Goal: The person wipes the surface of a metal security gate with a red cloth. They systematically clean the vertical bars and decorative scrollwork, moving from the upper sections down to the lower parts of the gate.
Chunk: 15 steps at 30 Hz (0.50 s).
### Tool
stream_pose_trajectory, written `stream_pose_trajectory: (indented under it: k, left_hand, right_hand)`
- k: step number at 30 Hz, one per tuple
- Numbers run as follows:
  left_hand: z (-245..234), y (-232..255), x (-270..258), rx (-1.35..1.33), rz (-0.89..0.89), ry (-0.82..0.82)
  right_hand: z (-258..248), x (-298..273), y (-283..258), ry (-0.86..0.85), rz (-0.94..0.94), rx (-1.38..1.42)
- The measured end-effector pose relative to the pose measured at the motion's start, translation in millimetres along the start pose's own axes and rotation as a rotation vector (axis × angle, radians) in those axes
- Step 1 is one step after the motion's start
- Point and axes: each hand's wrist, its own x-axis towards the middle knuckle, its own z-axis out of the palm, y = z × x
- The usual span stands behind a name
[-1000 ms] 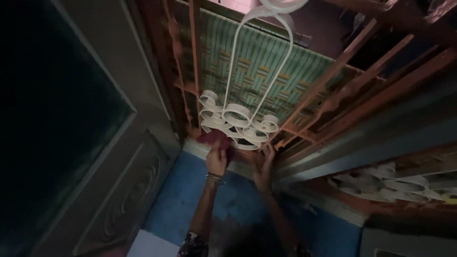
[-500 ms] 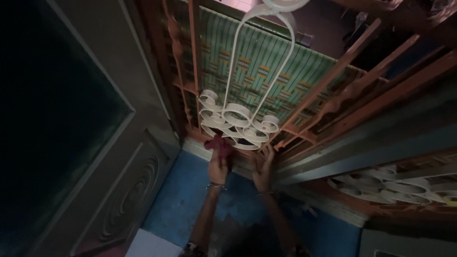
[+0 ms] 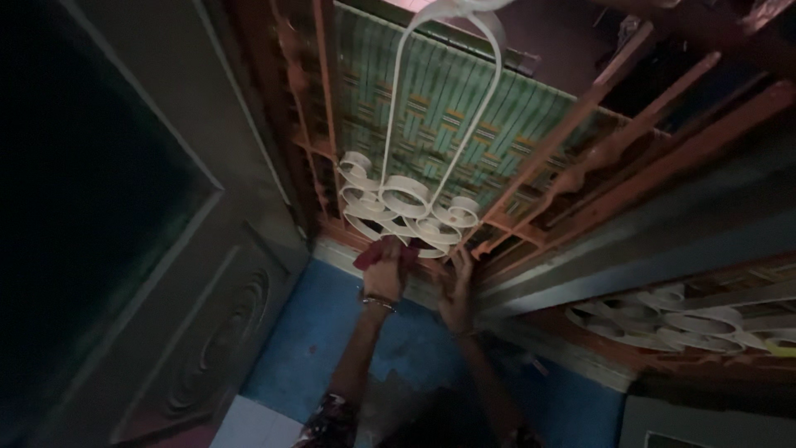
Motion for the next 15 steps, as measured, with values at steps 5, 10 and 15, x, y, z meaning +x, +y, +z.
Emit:
stream_pose_trajectory:
  k: [5, 10, 15]
  left_hand:
    - [-10, 15, -21, 0.037, -0.104, -0.058]
    - [-14, 6, -5, 0.127, 0.01, -0.035]
    - [-5, 2, 1, 0.123, -0.015, -0.057]
  right_hand:
    - [4, 2, -7, 0.016, -0.018, 0.011]
    - [5, 3, -14, 0.004, -0.043, 0.025]
    - [7, -4, -14, 0.038, 0.014, 0.033]
